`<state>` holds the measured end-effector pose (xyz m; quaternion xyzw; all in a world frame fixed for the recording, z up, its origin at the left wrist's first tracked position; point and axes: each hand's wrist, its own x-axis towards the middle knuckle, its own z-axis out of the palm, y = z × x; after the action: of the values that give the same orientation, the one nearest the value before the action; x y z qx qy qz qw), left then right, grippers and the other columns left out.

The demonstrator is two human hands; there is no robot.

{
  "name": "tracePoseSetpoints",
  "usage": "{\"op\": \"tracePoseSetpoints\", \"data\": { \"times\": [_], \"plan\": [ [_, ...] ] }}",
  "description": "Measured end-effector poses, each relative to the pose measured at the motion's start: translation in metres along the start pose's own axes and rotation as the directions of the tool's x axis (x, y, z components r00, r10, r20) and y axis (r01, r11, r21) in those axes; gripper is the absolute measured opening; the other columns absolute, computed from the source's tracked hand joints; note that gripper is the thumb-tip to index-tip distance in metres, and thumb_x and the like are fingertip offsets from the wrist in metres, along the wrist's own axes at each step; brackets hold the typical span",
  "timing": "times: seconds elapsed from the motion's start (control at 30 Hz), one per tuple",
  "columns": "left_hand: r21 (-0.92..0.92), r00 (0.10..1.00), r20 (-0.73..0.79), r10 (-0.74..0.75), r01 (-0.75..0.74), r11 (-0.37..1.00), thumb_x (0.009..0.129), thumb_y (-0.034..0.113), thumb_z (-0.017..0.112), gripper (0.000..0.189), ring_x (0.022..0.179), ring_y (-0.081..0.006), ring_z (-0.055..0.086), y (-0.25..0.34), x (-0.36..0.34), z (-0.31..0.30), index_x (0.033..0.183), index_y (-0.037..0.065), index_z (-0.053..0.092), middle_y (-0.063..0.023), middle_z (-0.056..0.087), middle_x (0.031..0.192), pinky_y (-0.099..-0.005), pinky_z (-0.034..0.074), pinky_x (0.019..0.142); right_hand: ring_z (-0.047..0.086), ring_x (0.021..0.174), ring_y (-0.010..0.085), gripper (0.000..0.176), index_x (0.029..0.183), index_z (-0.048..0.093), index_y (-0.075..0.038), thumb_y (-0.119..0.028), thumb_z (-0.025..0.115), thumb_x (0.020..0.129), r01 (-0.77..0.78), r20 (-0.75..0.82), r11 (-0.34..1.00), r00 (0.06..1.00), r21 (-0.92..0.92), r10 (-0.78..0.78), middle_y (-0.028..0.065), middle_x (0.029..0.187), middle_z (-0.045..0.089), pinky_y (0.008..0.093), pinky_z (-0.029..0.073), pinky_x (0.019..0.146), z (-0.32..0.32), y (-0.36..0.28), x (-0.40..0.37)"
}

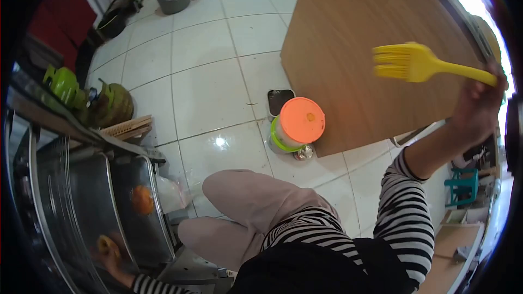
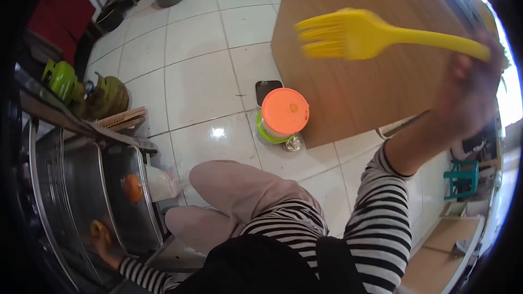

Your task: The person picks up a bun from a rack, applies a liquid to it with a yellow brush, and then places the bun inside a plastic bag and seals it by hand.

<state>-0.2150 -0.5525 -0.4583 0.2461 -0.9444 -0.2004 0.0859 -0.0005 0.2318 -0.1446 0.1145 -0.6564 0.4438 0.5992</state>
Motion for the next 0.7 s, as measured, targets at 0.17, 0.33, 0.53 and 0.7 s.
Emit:
{"op": "tracePoseSetpoints", "data": {
  "times": [0.17, 0.33, 0.53, 0.7],
  "plan": [
    [-0.053, 0.934, -0.020, 0.356, -0.357, 0.933, 0.071, 0.027, 0.067, 0.057, 0.094, -0.0272, 0.056, 0.004, -0.028, 0.023, 0.115, -0.001, 0.047, -0.0174, 0.055, 0.104, -0.0345, 0.047, 0.079, 0.054, 0.063, 0.0098, 0.014, 0.091, 0.045, -0.005, -0.018, 0.042, 0.090, -0.457, 0.119, 0.881, 0.888, 0.122, 0.444, 0.0080, 0.080, 0.049, 0.0187, 0.049, 0.047, 0.090, 0.022, -0.022],
    [0.383, 0.982, 0.190, 0.011, -0.085, 0.920, 0.067, 0.031, 0.068, 0.080, 0.113, -0.0350, 0.039, 0.090, -0.084, -0.010, 0.129, 0.003, 0.027, -0.0211, 0.036, 0.125, -0.0422, 0.039, 0.089, 0.056, 0.065, 0.0128, 0.018, 0.083, 0.047, -0.001, -0.016, 0.042, 0.091, -0.824, 0.373, 0.423, 0.553, 0.377, 0.744, 0.0062, 0.083, 0.049, 0.0243, 0.049, 0.056, 0.166, 0.002, -0.044],
    [0.378, 0.911, 0.398, -0.110, -0.054, 0.924, 0.059, 0.036, 0.073, 0.097, 0.121, -0.0452, 0.015, 0.206, -0.222, -0.029, 0.133, 0.017, 0.013, -0.0280, 0.013, 0.131, -0.0492, 0.022, 0.098, 0.056, 0.066, 0.0117, 0.016, 0.085, 0.047, 0.001, -0.013, 0.042, 0.090, -0.783, 0.354, 0.482, 0.612, 0.392, 0.707, 0.0070, 0.083, 0.049, 0.0239, 0.048, 0.057, 0.146, -0.068, 0.056],
    [0.147, 0.783, 0.592, 0.193, -0.340, 0.929, 0.059, 0.030, 0.073, 0.091, 0.119, -0.0430, 0.019, 0.319, -0.300, -0.102, 0.130, 0.015, 0.019, -0.0264, 0.015, 0.129, -0.0473, 0.023, 0.098, 0.057, 0.065, 0.0143, 0.019, 0.087, 0.046, 0.001, -0.015, 0.038, 0.092, -0.613, 0.004, 0.693, 0.750, 0.379, 0.661, 0.0093, 0.085, 0.049, 0.0252, 0.050, 0.057, 0.068, -0.118, 0.169]
  ]
}}
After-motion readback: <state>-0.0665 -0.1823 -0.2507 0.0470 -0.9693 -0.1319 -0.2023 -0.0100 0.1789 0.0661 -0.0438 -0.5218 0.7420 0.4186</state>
